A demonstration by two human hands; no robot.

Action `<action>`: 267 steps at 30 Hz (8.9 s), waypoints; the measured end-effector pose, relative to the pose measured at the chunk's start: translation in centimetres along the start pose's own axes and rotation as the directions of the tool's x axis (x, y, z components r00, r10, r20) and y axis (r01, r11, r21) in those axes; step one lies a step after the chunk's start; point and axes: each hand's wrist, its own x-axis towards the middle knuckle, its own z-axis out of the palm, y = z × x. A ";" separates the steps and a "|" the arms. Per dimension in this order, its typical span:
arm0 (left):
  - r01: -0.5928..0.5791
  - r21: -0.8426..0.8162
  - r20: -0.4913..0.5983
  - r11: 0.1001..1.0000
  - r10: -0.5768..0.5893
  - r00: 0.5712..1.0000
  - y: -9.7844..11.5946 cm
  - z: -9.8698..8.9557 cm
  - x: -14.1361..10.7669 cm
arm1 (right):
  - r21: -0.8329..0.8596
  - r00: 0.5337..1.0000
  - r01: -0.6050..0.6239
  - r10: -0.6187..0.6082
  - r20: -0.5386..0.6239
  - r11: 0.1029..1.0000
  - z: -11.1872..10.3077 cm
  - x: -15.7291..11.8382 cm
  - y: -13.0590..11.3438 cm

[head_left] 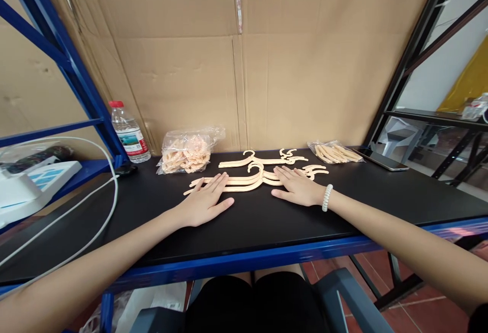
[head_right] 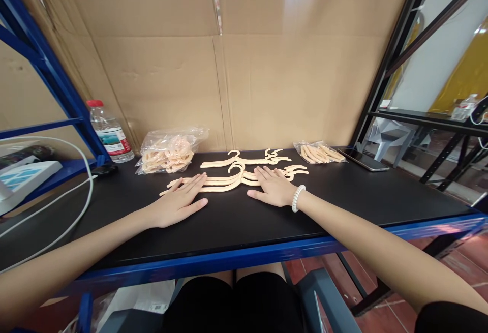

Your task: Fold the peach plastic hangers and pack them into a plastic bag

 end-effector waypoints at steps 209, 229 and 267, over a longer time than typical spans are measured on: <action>-0.215 -0.977 -0.185 -0.012 -0.465 0.866 3.0 -2.1 3.6 | 0.090 0.913 0.049 -0.008 -0.409 0.995 -0.7 9.0 5.8; -0.227 -0.974 -0.206 0.015 -0.484 0.851 1.5 -2.5 3.3 | 0.283 0.842 0.131 0.044 -0.538 0.950 -4.3 4.8 5.6; -0.084 -0.944 -0.038 -0.320 -0.147 0.988 2.0 -3.2 1.2 | 0.295 0.842 0.313 -0.120 -0.525 0.903 -4.9 -1.1 2.4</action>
